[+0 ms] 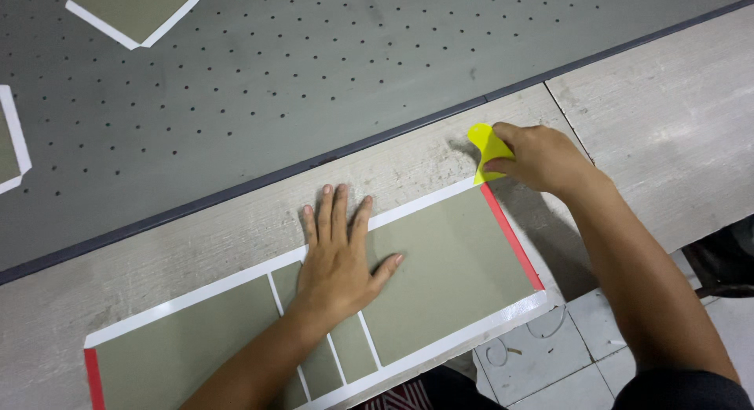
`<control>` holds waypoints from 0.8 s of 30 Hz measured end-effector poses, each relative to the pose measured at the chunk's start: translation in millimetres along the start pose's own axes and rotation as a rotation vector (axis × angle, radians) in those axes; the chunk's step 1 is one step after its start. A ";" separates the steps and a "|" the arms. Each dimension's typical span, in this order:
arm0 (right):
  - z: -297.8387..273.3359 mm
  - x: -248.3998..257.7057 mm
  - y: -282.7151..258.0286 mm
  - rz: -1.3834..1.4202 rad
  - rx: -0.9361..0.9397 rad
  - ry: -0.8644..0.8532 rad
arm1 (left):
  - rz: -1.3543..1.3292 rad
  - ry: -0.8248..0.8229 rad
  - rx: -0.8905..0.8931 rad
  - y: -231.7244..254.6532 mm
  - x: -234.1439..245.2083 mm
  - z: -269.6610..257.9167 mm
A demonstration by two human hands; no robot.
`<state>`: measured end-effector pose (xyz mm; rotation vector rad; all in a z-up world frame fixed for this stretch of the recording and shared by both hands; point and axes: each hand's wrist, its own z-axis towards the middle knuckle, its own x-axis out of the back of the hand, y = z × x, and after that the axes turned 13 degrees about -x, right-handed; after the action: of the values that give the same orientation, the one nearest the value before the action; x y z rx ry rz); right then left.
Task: The person applies red tape to the edges of rectangular grey panels using a yellow squeegee tool. They smooth the tape down along the borders and then peel off the white backing strips to reveal the adhesive surface.
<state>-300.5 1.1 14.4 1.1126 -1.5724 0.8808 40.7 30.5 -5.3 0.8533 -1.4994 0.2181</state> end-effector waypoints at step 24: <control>28.8 -17.3 -7.0 0.688 0.090 -0.430 | -0.029 0.217 -0.149 2.1 -19.1 2.3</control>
<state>-300.8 -23.4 -9.6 0.8539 -2.3650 1.2176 35.4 37.6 -22.5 0.7081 -1.2832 0.1688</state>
